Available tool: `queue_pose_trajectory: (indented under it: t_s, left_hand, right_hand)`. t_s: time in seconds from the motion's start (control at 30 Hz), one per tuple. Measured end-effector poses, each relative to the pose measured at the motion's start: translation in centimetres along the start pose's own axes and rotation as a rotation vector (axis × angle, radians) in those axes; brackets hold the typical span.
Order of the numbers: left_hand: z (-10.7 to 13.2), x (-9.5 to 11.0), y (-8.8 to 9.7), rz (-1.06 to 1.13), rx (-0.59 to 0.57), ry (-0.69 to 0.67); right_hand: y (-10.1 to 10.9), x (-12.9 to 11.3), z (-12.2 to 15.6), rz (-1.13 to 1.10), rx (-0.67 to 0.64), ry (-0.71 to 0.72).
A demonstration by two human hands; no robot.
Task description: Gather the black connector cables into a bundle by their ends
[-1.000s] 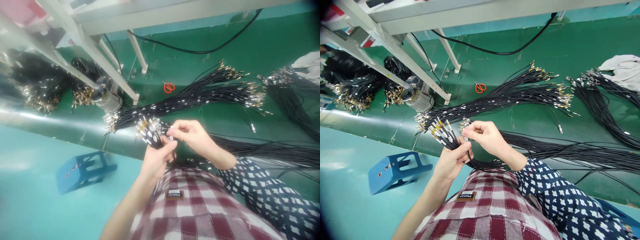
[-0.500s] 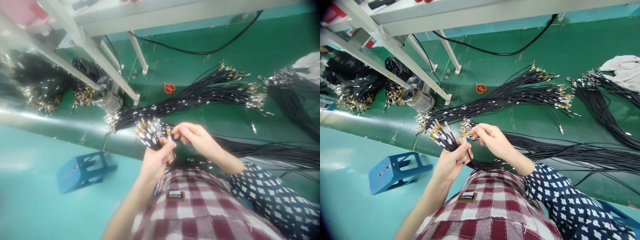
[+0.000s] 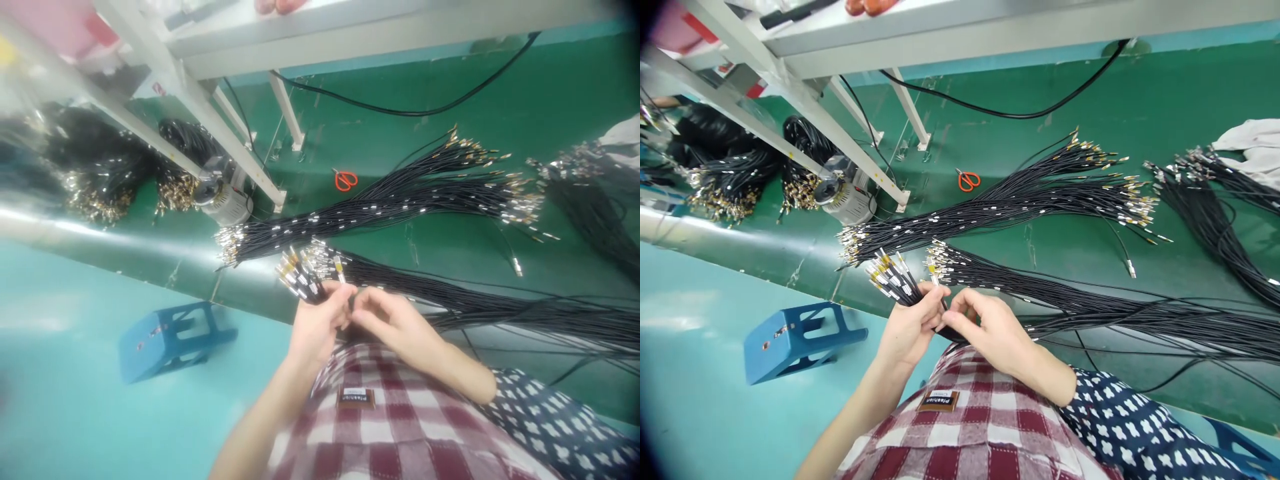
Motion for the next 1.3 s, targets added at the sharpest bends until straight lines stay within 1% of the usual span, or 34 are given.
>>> queue_pose_trajectory:
  t_s: [0.07,0.13,0.27,0.33,0.4,0.43,0.47,0.5,0.53,0.6,0.67,0.73,0.83,0.9,0.97,1.03,1.13,1.2,1.3]
  left_hand:
    - [-0.1,0.1,0.3,0.009,0.011,-0.015]
    - [-0.2,0.0,0.3,0.019,0.003,-0.002]
    - [-0.1,-0.6,0.5,-0.02,-0.006,0.05]
    - [-0.1,-0.9,1.1,-0.045,0.025,0.062]
    - [-0.1,-1.1,2.0,-0.033,0.048,0.04]
    - [-0.2,-1.1,2.5,-0.018,0.046,0.016]
    - [-0.2,-1.0,3.0,-0.002,0.033,-0.011]
    - [-0.2,-1.0,3.5,0.014,0.01,-0.033]
    - [-0.2,-1.0,3.9,0.032,-0.019,-0.045]
    - [-0.1,-1.3,4.5,0.088,-0.061,-0.021]
    - [0.0,-1.7,5.0,0.181,-0.059,0.035]
    - [-0.1,-2.1,5.4,0.269,-0.022,0.084]
    - [-0.4,-2.5,5.6,0.314,0.024,0.104]
    - [-0.6,-2.4,5.5,0.288,0.033,0.087]
    - [-0.8,-2.0,5.1,0.238,0.026,0.047]
    - [-1.0,-1.4,4.2,0.182,0.003,0.003]
    - [-1.4,0.1,2.1,0.136,-0.044,-0.055]
    - [-1.6,1.1,0.7,0.121,-0.065,-0.09]
    - [-1.6,1.9,-0.8,0.083,-0.065,-0.109]
  right_hand:
    - [-0.2,0.2,0.0,0.024,-0.014,-0.006]
    - [-0.4,0.2,-0.1,0.024,-0.003,-0.011]
    - [-0.9,-0.3,-0.4,-0.052,-0.009,-0.034]
    - [-1.1,0.1,-1.1,-0.074,-0.051,-0.052]
    - [-1.2,1.7,-2.4,-0.052,-0.153,-0.093]
    - [-1.0,2.9,-3.3,0.01,-0.173,-0.117]
    - [-0.6,4.4,-4.4,0.104,-0.157,-0.144]
    - [0.1,5.9,-5.6,0.219,-0.095,-0.167]
    - [0.8,7.4,-6.8,0.364,0.001,-0.181]
    - [1.6,9.9,-8.8,0.526,0.129,-0.191]
    - [1.5,11.7,-10.2,0.569,0.143,-0.182]
    - [1.3,12.7,-10.8,0.579,0.137,-0.167]
    - [1.8,12.6,-10.1,0.539,0.137,-0.16]
    - [2.3,11.8,-8.9,0.483,0.105,-0.149]
    - [2.7,10.2,-7.0,0.356,0.03,-0.123]
    - [2.8,8.5,-4.8,0.111,-0.075,-0.125]
    - [2.1,6.2,-1.6,-0.285,-0.205,-0.199]
    - [1.5,5.4,0.0,-0.413,-0.24,-0.24]
    - [0.5,5.1,1.2,-0.51,-0.264,-0.257]
Point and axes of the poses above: each hand's wrist, its own z-axis away from the middle knuckle, its own y-axis out of the back of the hand, x = y × z, the point moved 5 cm from there along -z, towards the middle knuckle, and after that the axes turned 4 degrees about -y, right-handed, at the moved point
